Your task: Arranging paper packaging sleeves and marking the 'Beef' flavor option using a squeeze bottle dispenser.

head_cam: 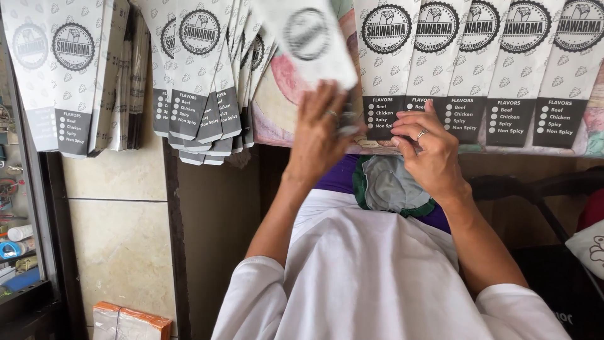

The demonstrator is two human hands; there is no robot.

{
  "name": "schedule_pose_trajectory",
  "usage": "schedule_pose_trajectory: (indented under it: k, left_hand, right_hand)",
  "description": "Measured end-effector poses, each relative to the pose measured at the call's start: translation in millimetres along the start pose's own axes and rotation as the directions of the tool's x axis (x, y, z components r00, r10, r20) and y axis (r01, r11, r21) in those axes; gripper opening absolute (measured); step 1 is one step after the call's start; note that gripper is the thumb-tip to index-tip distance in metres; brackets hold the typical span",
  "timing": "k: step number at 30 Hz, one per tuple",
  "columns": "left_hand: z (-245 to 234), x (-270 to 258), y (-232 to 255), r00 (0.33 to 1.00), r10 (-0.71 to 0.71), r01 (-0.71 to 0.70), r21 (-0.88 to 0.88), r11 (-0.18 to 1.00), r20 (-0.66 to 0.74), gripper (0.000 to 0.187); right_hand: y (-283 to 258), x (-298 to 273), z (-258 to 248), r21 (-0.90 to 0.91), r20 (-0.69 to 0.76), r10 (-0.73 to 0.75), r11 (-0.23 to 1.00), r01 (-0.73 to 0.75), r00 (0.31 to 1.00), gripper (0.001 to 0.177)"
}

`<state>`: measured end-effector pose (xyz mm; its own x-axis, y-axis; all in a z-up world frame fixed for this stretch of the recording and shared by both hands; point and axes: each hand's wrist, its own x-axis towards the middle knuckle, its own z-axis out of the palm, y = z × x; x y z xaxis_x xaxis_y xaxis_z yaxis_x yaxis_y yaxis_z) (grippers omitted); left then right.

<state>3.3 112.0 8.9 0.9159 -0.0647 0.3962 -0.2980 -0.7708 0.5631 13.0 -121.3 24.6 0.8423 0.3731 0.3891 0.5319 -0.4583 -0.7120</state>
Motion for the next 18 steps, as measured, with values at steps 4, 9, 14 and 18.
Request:
schedule_pose_trajectory:
  k: [4,9,14,18]
  left_hand:
    - [11,4,14,0.998,0.02,-0.023,-0.048,0.999,-0.058,0.083]
    - [13,5,-11,0.998,0.053,-0.05,-0.053,0.997,0.044,0.042]
    - [7,13,-10,0.995,0.087,-0.085,-0.041,0.996,0.056,0.045]
    - [0,3,-6,0.98,0.129,-0.155,-0.18,0.971,-0.149,0.041]
  right_hand:
    - [-4,-1,0,0.018,-0.019,-0.002,1.0,0.002,1.0,0.011]
    - [-5,-2,2,-0.063,-0.006,-0.066,0.996,0.065,0.998,0.007]
    - [-5,-2,2,-0.08,-0.015,-0.113,0.991,0.111,0.994,0.007]
    - [-24,6,0,-0.107,-0.055,-0.183,0.979,0.176,0.982,0.013]
